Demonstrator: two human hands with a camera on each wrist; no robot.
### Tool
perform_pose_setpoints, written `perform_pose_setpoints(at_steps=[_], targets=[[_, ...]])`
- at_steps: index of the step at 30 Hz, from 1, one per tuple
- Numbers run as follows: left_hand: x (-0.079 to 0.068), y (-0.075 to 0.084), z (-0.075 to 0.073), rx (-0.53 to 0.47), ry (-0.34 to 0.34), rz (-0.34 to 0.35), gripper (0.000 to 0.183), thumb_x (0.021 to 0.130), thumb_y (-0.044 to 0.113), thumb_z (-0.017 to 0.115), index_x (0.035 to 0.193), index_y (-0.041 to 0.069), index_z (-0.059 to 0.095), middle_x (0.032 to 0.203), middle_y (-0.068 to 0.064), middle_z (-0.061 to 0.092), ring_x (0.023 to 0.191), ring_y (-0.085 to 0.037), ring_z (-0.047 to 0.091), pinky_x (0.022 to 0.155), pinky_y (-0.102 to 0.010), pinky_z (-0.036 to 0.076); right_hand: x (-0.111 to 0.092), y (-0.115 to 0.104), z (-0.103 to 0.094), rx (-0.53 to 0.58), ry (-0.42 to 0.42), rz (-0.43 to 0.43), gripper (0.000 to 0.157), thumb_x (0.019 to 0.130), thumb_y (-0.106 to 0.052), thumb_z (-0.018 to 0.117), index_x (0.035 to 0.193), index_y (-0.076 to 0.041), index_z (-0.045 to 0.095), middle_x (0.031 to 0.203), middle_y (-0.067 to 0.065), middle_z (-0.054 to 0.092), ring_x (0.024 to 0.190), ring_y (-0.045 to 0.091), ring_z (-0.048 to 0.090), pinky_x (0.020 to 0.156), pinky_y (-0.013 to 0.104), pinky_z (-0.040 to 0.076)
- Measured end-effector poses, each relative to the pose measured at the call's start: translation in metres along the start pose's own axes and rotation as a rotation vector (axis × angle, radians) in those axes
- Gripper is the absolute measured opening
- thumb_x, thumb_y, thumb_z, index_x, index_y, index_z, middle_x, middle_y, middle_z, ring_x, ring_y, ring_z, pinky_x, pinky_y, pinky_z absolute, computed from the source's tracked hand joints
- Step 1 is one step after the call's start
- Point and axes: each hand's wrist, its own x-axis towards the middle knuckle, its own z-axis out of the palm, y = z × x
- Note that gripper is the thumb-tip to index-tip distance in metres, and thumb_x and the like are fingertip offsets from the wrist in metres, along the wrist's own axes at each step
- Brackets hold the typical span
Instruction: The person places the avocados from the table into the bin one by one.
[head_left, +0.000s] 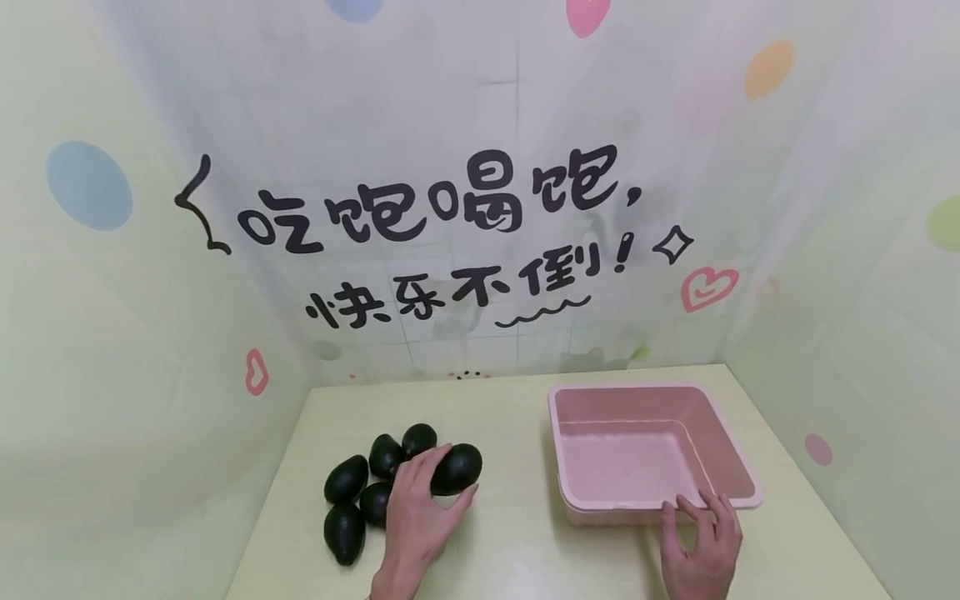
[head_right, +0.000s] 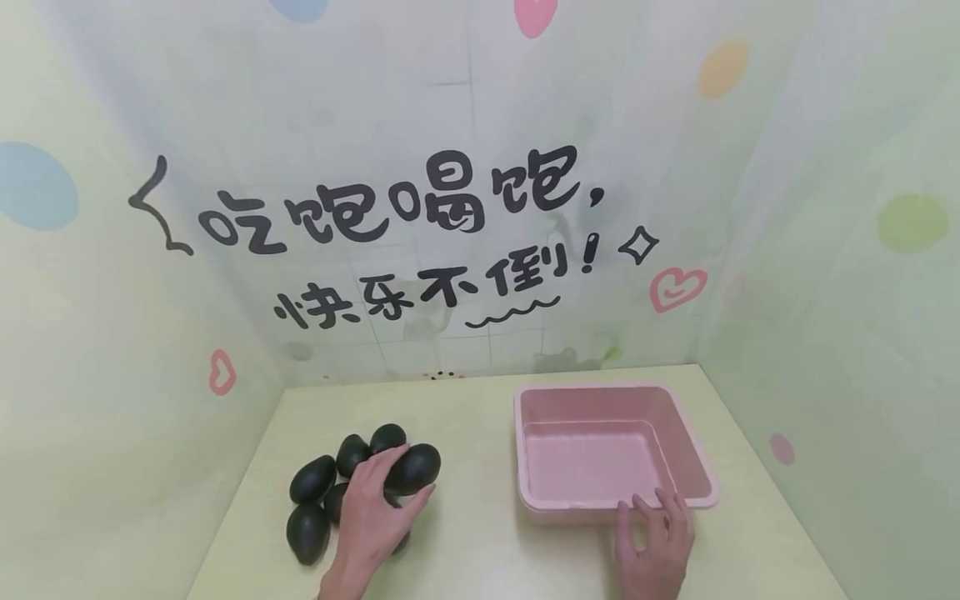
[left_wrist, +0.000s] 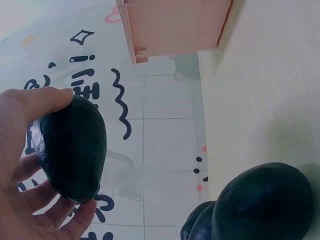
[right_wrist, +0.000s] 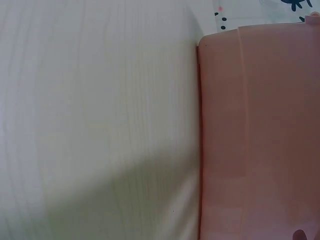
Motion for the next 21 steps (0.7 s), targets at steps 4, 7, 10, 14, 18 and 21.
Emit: perform_pose_setpoints(at_steps=[4, 7, 10, 14, 18, 21], targets=[[0.000, 0.001, 0.002, -0.005, -0.001, -0.009, 0.065, 0.068, 0.035, 0.100, 0.124, 0.014, 0.075, 0.120, -0.005, 0.075, 0.109, -0.028, 0.069, 0.091, -0.047, 0.059, -0.002, 0.002, 0.001, 0.002, 0.017, -0.011, 0.049, 0.099, -0.041, 0.071, 0.095, 0.008, 0.074, 0.119, 0.036, 0.066, 0.140, 0.044, 0.052, 0.128, 0.030, 0.029], [0.001, 0.002, 0.003, -0.007, 0.001, -0.004, 0.065, 0.068, 0.035, 0.100, 0.124, 0.014, 0.075, 0.119, -0.005, 0.075, 0.109, -0.028, 0.069, 0.092, -0.046, 0.058, -0.002, 0.003, 0.002, 0.005, 0.025, -0.019, 0.055, 0.100, -0.046, 0.070, 0.094, 0.009, 0.074, 0.118, 0.037, 0.066, 0.137, 0.050, 0.053, 0.128, 0.030, 0.029], [0.002, 0.002, 0.004, -0.008, 0.009, 0.006, 0.065, 0.068, 0.035, 0.100, 0.123, 0.013, 0.075, 0.118, -0.005, 0.075, 0.109, -0.027, 0.069, 0.094, -0.046, 0.058, 0.000, 0.002, 0.001, 0.002, 0.029, -0.025, 0.058, 0.099, -0.049, 0.070, 0.093, 0.008, 0.075, 0.117, 0.036, 0.067, 0.135, 0.050, 0.055, 0.127, 0.027, 0.030], [0.002, 0.002, 0.006, -0.010, 0.019, 0.018, 0.065, 0.067, 0.035, 0.100, 0.123, 0.014, 0.076, 0.118, -0.005, 0.075, 0.108, -0.027, 0.069, 0.093, -0.045, 0.058, 0.005, -0.001, -0.003, 0.012, 0.030, -0.002, 0.057, 0.094, -0.051, 0.077, 0.090, 0.006, 0.079, 0.116, 0.018, 0.073, 0.139, 0.020, 0.055, 0.123, 0.021, 0.032], [0.004, 0.003, 0.008, -0.019, 0.032, 0.038, 0.065, 0.066, 0.034, 0.101, 0.122, 0.013, 0.076, 0.118, -0.005, 0.075, 0.107, -0.027, 0.070, 0.090, -0.045, 0.058, 0.008, -0.003, -0.005, 0.031, 0.025, 0.029, 0.041, 0.087, -0.035, 0.088, 0.090, 0.005, 0.080, 0.124, -0.015, 0.064, 0.138, 0.001, 0.050, 0.121, 0.018, 0.033], [0.005, 0.005, 0.009, -0.031, 0.038, 0.048, 0.065, 0.065, 0.034, 0.101, 0.122, 0.013, 0.076, 0.118, -0.005, 0.076, 0.107, -0.028, 0.070, 0.089, -0.045, 0.059, 0.008, -0.004, -0.006, 0.028, 0.020, 0.044, 0.030, 0.081, -0.020, 0.091, 0.090, 0.006, 0.080, 0.127, -0.025, 0.058, 0.139, -0.002, 0.049, 0.121, 0.018, 0.032]])
